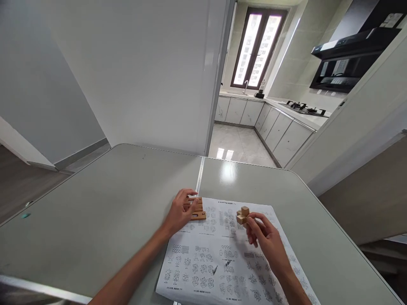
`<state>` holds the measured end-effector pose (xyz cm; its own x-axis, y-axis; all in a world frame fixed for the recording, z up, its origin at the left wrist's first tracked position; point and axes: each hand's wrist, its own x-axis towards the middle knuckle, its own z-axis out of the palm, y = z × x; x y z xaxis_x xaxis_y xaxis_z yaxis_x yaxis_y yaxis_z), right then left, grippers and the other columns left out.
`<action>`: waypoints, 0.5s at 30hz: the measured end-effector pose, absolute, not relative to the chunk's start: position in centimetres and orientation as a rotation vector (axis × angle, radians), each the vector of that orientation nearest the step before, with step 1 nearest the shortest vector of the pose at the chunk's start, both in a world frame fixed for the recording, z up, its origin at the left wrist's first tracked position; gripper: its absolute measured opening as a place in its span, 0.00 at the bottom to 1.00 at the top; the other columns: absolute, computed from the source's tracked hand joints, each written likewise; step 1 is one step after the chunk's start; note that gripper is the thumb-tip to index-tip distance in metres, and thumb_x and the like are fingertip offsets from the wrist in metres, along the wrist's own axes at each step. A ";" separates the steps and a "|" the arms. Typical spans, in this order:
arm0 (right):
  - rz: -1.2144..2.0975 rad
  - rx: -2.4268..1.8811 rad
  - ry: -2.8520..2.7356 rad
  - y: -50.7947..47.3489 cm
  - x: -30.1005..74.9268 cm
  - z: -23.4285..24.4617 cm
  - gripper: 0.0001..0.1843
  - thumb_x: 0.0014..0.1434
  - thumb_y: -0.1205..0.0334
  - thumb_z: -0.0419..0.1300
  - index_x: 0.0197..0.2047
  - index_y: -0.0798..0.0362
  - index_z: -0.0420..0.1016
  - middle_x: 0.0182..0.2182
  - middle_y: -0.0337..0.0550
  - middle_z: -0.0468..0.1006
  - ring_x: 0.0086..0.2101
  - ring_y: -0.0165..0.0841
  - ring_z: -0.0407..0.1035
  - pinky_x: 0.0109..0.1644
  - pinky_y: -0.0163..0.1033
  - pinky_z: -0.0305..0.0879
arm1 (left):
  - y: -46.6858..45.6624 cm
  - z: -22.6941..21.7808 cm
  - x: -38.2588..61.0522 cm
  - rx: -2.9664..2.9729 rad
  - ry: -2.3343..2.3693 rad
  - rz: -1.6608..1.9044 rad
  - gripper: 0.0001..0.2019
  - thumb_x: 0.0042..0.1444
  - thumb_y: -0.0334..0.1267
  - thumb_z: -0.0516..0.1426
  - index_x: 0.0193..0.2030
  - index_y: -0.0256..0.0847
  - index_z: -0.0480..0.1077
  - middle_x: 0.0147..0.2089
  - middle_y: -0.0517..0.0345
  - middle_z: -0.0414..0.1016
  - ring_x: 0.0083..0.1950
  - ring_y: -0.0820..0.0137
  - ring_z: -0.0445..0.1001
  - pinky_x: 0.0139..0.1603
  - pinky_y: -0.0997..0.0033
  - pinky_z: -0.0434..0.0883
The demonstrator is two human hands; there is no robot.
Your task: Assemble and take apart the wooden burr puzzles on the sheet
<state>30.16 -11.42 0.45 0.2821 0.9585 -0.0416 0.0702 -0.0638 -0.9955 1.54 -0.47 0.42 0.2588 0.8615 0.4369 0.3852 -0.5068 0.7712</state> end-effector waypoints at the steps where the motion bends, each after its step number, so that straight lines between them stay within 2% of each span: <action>1: 1.078 -1.370 -1.019 -11.1 29.3 0.6 0.24 0.62 0.37 0.66 0.45 0.50 0.74 0.22 0.35 0.71 0.22 0.31 0.62 0.24 0.35 0.60 | -1.0 0.5 1.9 1.981 1.079 1.179 0.08 0.71 0.42 0.56 0.53 0.46 0.71 0.55 0.53 0.75 0.55 0.62 0.76 0.58 0.58 0.75; 4: 1.303 -1.210 -1.024 -10.0 27.3 0.6 0.21 0.65 0.40 0.65 0.43 0.50 0.73 0.19 0.32 0.67 0.20 0.29 0.58 0.26 0.36 0.57 | -2.4 0.8 3.1 1.927 0.955 1.119 0.11 0.69 0.44 0.59 0.54 0.46 0.71 0.55 0.53 0.76 0.55 0.62 0.76 0.60 0.57 0.75; 10: 1.548 -1.019 -1.014 -8.1 25.5 -0.9 0.19 0.63 0.43 0.65 0.44 0.48 0.70 0.15 0.28 0.65 0.18 0.28 0.58 0.24 0.34 0.53 | -3.8 0.7 4.3 1.755 0.774 0.990 0.30 0.61 0.48 0.67 0.67 0.49 0.64 0.65 0.47 0.72 0.63 0.57 0.74 0.66 0.50 0.72; 15: 1.614 -0.968 -1.017 -7.6 25.1 -1.6 0.19 0.64 0.44 0.65 0.48 0.48 0.69 0.17 0.29 0.68 0.17 0.27 0.57 0.24 0.33 0.53 | -3.9 0.6 4.3 1.708 0.735 0.861 0.36 0.54 0.49 0.72 0.67 0.48 0.67 0.65 0.46 0.75 0.64 0.53 0.75 0.66 0.50 0.74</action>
<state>25.10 -7.62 -1.65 -0.2233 0.9667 -0.1247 -0.3047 -0.1908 -0.9331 4.34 -3.86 0.61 0.5542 0.8098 0.1924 0.0638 -0.2718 0.9602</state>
